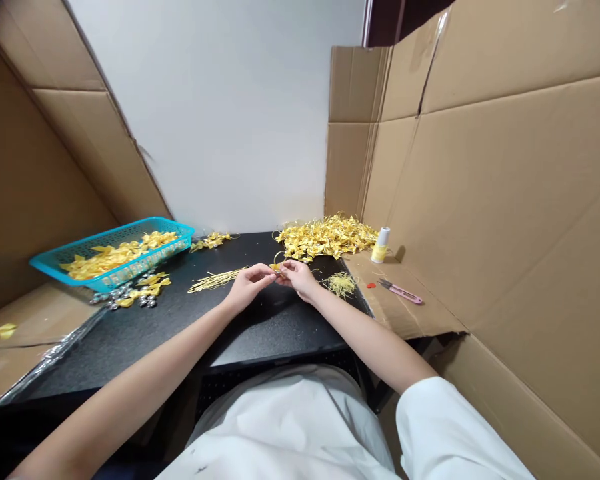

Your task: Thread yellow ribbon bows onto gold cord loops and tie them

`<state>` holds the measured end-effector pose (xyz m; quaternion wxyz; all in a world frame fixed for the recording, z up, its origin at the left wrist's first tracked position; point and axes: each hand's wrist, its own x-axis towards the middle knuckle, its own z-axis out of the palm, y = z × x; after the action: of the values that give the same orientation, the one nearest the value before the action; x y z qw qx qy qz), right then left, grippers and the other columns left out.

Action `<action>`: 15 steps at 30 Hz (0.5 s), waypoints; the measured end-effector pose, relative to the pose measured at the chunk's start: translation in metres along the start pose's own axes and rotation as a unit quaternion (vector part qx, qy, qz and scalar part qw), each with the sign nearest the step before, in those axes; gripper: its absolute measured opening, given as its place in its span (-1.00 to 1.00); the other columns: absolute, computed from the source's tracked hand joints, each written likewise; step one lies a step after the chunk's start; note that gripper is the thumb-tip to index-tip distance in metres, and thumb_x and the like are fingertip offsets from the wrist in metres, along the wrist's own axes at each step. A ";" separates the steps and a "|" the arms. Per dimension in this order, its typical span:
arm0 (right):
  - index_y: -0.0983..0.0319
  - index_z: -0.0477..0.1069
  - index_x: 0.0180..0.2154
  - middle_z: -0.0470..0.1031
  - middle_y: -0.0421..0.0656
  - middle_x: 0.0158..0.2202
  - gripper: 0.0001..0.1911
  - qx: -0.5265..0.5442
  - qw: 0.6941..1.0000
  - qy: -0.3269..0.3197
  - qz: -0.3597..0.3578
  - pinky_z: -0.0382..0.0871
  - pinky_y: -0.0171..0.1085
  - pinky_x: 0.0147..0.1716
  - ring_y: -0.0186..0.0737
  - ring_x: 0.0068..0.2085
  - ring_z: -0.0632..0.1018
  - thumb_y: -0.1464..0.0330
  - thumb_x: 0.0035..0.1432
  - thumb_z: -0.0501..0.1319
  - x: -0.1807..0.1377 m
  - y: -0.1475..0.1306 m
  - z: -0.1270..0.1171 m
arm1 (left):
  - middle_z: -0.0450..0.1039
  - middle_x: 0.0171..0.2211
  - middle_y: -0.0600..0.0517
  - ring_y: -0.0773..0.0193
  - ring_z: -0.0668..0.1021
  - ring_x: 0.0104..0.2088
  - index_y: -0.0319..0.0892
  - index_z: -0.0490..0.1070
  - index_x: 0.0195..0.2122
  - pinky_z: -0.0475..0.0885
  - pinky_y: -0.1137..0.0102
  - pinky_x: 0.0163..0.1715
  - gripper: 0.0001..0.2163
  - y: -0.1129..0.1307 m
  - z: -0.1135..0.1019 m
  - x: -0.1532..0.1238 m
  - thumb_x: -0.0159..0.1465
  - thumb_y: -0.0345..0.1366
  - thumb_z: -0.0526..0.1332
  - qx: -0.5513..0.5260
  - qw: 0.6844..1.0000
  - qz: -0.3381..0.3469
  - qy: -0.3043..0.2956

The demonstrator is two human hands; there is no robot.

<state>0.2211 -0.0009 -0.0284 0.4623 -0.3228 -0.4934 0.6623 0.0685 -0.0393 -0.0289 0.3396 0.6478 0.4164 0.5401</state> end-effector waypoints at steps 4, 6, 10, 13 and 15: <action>0.25 0.35 -0.44 0.46 -0.31 -0.51 -0.64 -0.009 1.000 -0.016 -0.001 0.48 -0.39 -0.36 -0.47 -0.50 0.49 0.21 -0.15 0.45 -0.005 0.009 0.004 | 0.39 -0.51 0.10 0.39 0.42 -0.50 -0.22 0.40 -0.46 0.33 0.46 -0.45 -0.71 -0.002 0.004 -0.001 -0.02 -0.14 0.42 0.003 0.999 -0.005 0.051; 0.27 0.38 -0.44 0.47 -0.27 -0.51 -0.64 -0.027 0.999 -0.033 0.005 0.49 -0.35 -0.36 -0.44 -0.51 0.50 0.21 -0.16 0.46 -0.005 0.012 0.005 | 0.39 -0.51 0.13 0.41 0.41 -0.50 -0.22 0.40 -0.40 0.32 0.49 -0.47 -0.67 -0.002 0.005 -0.001 -0.07 -0.17 0.45 -0.012 0.998 -0.021 0.059; 0.29 0.43 -0.48 0.49 -0.21 -0.54 -0.70 -0.076 0.996 -0.042 -0.015 0.47 -0.31 -0.39 -0.39 -0.52 0.49 0.23 -0.14 0.43 -0.003 0.013 0.000 | 0.44 -0.52 0.10 0.41 0.43 -0.50 -0.24 0.44 -0.44 0.34 0.49 -0.44 -0.67 -0.004 0.004 0.000 -0.10 -0.14 0.47 -0.058 0.996 -0.060 0.042; 0.25 0.47 -0.45 0.51 -0.24 -0.48 -0.77 -0.096 0.992 -0.004 -0.077 0.43 -0.32 -0.31 -0.38 -0.45 0.50 0.27 -0.12 0.40 -0.002 0.010 -0.005 | 0.45 -0.57 0.11 0.41 0.44 -0.54 -0.23 0.44 -0.50 0.32 0.49 -0.50 -0.65 -0.006 0.002 0.001 -0.13 -0.08 0.47 -0.070 0.991 -0.083 0.073; 0.23 0.49 -0.42 0.53 -0.25 -0.43 -0.78 -0.103 0.989 0.007 -0.109 0.42 -0.31 -0.23 -0.35 -0.37 0.52 0.29 -0.15 0.41 -0.003 0.007 -0.006 | 0.48 -0.58 0.08 0.36 0.49 -0.53 -0.22 0.46 -0.51 0.33 0.48 -0.53 -0.64 -0.007 0.001 0.001 -0.16 -0.07 0.48 -0.070 0.991 -0.093 0.061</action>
<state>0.2256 -0.0019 -0.0367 0.4997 -0.3178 -0.5881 0.5508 0.0688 -0.0355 -0.0349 0.4069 0.5466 0.4557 0.5727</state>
